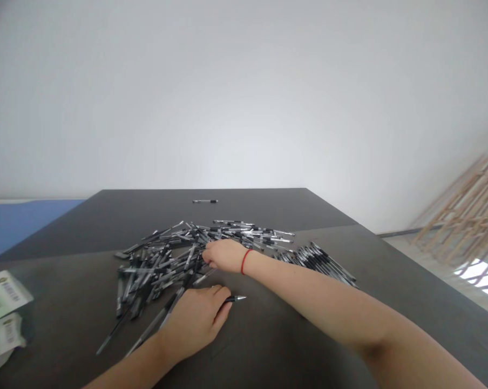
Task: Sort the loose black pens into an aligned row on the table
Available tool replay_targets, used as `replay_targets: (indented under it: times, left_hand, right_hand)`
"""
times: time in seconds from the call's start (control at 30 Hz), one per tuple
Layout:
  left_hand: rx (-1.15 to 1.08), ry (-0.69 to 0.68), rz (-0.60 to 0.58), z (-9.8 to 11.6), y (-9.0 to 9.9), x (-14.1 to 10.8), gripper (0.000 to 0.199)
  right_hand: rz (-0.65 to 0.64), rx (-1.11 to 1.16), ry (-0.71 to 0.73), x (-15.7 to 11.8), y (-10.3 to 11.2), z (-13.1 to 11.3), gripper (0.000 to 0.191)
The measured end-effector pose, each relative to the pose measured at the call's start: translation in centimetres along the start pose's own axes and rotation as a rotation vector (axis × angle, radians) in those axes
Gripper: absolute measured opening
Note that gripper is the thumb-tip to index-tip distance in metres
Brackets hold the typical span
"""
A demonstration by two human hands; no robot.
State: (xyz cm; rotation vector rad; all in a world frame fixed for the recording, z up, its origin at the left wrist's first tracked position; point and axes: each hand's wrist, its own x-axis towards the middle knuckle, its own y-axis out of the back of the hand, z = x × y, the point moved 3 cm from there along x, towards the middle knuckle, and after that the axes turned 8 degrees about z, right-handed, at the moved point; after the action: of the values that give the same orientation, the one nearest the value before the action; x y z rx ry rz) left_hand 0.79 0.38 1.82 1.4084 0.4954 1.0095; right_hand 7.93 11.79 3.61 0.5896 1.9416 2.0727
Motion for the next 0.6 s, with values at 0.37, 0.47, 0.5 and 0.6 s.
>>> replay_targets:
  times: [0.37, 0.47, 0.5, 0.6]
  left_hand:
    - [-0.016, 0.059, -0.004, -0.5, -0.1, 0.1, 0.019]
    - [-0.023, 0.104, 0.004, -0.8, -0.1, 0.2, 0.021]
    - [-0.023, 0.117, 0.008, -0.9, 0.0, 0.2, 0.022]
    - [-0.022, 0.137, 0.005, -1.1, 0.1, 0.3, 0.022]
  right_hand:
    - [0.228, 0.354, -0.419, -4.5, 2.8, 0.0, 0.007]
    - [0.271, 0.927, -0.660, -9.2, 1.9, -0.9, 0.008]
    - [0.266, 1.086, -0.726, -10.7, 1.3, -1.4, 0.010]
    - [0.293, 1.281, -0.846, -13.9, -0.6, -2.7, 0.013]
